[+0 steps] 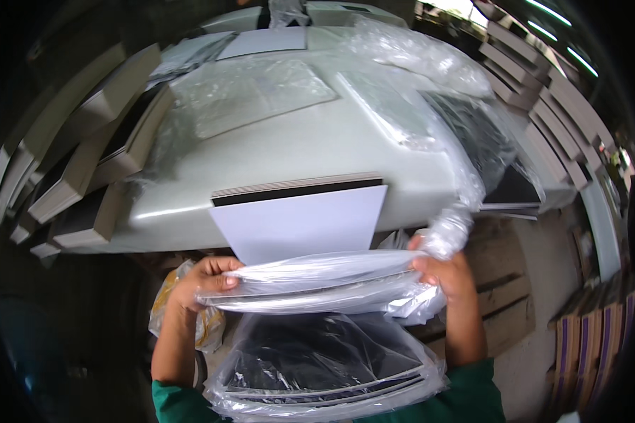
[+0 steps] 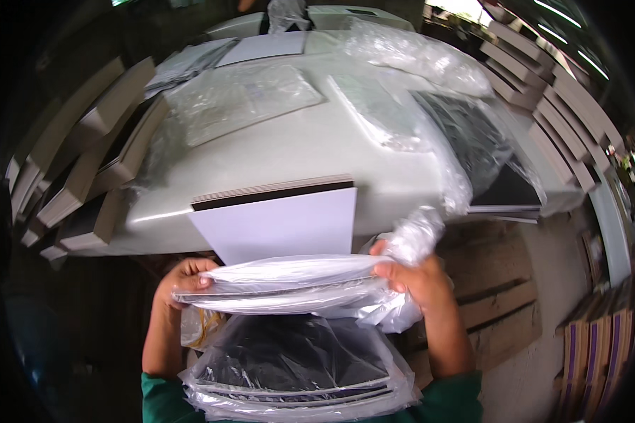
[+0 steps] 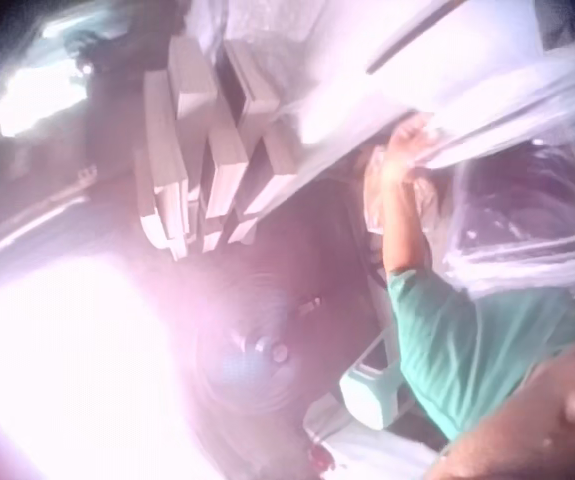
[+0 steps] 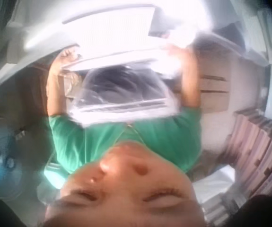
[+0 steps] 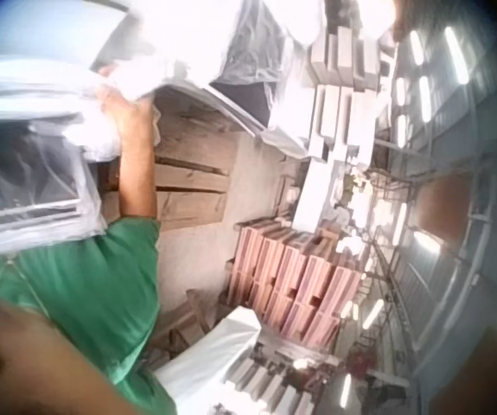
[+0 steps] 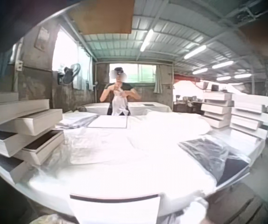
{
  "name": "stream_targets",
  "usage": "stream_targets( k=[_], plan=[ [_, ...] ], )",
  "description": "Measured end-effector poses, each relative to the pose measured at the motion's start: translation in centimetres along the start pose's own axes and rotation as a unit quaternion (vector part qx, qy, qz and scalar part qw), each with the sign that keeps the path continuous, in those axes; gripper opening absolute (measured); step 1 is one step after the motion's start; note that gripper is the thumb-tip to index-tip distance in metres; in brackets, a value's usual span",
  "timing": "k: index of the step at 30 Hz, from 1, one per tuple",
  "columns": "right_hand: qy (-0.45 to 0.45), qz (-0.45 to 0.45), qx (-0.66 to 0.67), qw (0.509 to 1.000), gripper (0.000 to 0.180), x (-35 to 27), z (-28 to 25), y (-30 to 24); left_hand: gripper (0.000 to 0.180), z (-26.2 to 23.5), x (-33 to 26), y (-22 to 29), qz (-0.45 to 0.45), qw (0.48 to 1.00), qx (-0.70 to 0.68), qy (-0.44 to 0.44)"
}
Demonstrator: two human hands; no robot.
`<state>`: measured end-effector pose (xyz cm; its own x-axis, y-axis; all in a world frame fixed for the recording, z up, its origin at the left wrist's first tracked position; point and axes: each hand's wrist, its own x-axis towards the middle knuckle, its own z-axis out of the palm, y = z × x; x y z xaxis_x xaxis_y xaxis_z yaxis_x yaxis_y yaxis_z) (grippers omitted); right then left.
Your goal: The person uses hands to wrap thin square objects in plastic sheets one by one.
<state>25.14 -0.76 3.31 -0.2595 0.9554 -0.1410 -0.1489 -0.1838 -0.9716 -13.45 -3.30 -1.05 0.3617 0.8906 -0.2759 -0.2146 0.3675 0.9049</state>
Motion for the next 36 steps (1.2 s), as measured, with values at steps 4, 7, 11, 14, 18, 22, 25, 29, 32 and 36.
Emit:
stream_targets(
  k=[4, 7, 11, 14, 18, 22, 25, 29, 32, 36],
  plan=[
    [-0.143, 0.149, 0.226, 0.952, 0.028, 2.7, -6.4, 14.8, 0.022, -3.8, 2.1, -10.4, -0.092, 0.975, -0.204, 0.004],
    [-0.141, 0.204, 0.203, 0.947, 0.023, 3.4, -8.4, 23.5, 0.015, -7.9, 3.6, -18.3, -0.1, 0.963, -0.247, -0.044],
    [-0.095, 0.259, 0.081, 0.958, 0.021, 5.1, -8.1, 29.2, 0.019, -13.7, 5.3, -27.6, -0.193, 0.959, -0.204, 0.035],
    [-0.075, 0.252, -0.06, 0.963, 0.021, 6.3, -8.2, 30.9, 0.022, -13.8, 6.3, -27.9, -0.179, 0.968, -0.167, 0.054],
    [0.029, 0.051, -0.222, 0.973, 0.019, 7.5, -11.3, 26.5, 0.026, -16.1, 7.6, -24.9, -0.174, 0.982, 0.055, 0.053],
    [-0.044, -0.157, -0.136, 0.977, 0.027, 4.7, -5.8, 4.6, 0.03, -11.7, 3.1, -10.6, -0.089, 0.928, 0.361, -0.001],
    [-0.178, -0.231, -0.019, 0.956, 0.048, 4.8, -1.5, -0.8, 0.033, -0.7, 3.3, 1.7, 0.041, 0.876, 0.408, -0.254],
    [-0.295, -0.131, 0.177, 0.93, 0.062, 6.2, 4.2, -2.0, 0.034, 8.9, 4.4, 7.0, 0.066, 0.802, 0.479, -0.35],
    [-0.275, -0.15, 0.156, 0.937, 0.068, 5.6, 8.0, 0.4, 0.031, 12.5, 4.6, 4.3, 0.302, 0.881, 0.365, -0.003],
    [-0.262, -0.2, 0.132, 0.935, 0.057, 4.9, 8.2, 2.3, 0.022, 12.9, 5.9, 0.8, 0.285, 0.938, 0.186, 0.071]
  ],
)
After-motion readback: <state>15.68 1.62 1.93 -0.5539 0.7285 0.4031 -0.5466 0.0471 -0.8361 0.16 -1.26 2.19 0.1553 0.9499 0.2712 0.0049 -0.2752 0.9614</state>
